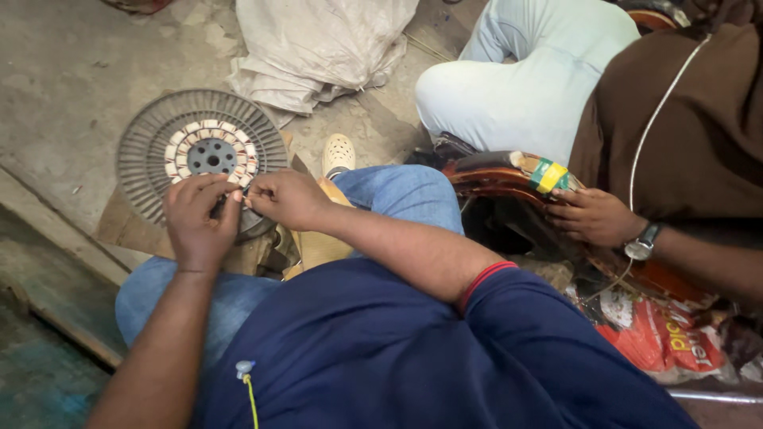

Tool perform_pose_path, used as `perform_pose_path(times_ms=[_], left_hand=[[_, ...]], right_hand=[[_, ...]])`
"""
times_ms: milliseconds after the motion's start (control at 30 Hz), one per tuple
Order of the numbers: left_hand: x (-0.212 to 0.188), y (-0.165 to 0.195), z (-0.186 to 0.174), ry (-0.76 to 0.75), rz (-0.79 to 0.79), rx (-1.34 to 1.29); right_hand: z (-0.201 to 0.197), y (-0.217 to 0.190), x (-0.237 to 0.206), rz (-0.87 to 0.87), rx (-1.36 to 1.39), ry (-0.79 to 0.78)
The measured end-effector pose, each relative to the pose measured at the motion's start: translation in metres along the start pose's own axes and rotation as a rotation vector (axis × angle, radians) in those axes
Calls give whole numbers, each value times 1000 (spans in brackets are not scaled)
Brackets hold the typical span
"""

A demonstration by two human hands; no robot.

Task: The person sits on the floor and winds a thin wire around the slots of a motor stator. They use both hands to guide the wire through the slots and secure it in place.

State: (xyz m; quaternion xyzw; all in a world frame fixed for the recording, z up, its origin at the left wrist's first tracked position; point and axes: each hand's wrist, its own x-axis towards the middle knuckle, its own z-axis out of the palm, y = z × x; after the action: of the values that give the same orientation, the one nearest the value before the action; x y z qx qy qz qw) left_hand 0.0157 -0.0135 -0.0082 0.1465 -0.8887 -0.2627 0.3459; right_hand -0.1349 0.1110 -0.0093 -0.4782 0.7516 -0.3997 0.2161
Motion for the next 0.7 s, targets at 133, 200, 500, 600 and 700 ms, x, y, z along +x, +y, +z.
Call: perform_pose_path(times_ms=[133,200,500,600,700], left_hand=[[1,3,-1,10,20,-15],[2,4,-2,8,30,-19],[4,9,-3,-15,32,6],[2,10,-1,-16,22,3],[2,10,0,0,30,33]], right_hand=[[-7,-9,0,-14,5,2],[-10,-13,1,-4,19,-8],[-123,40,52,219,360,2],[-217,54,72,88,656,460],[-293,60,70,154,778,631]])
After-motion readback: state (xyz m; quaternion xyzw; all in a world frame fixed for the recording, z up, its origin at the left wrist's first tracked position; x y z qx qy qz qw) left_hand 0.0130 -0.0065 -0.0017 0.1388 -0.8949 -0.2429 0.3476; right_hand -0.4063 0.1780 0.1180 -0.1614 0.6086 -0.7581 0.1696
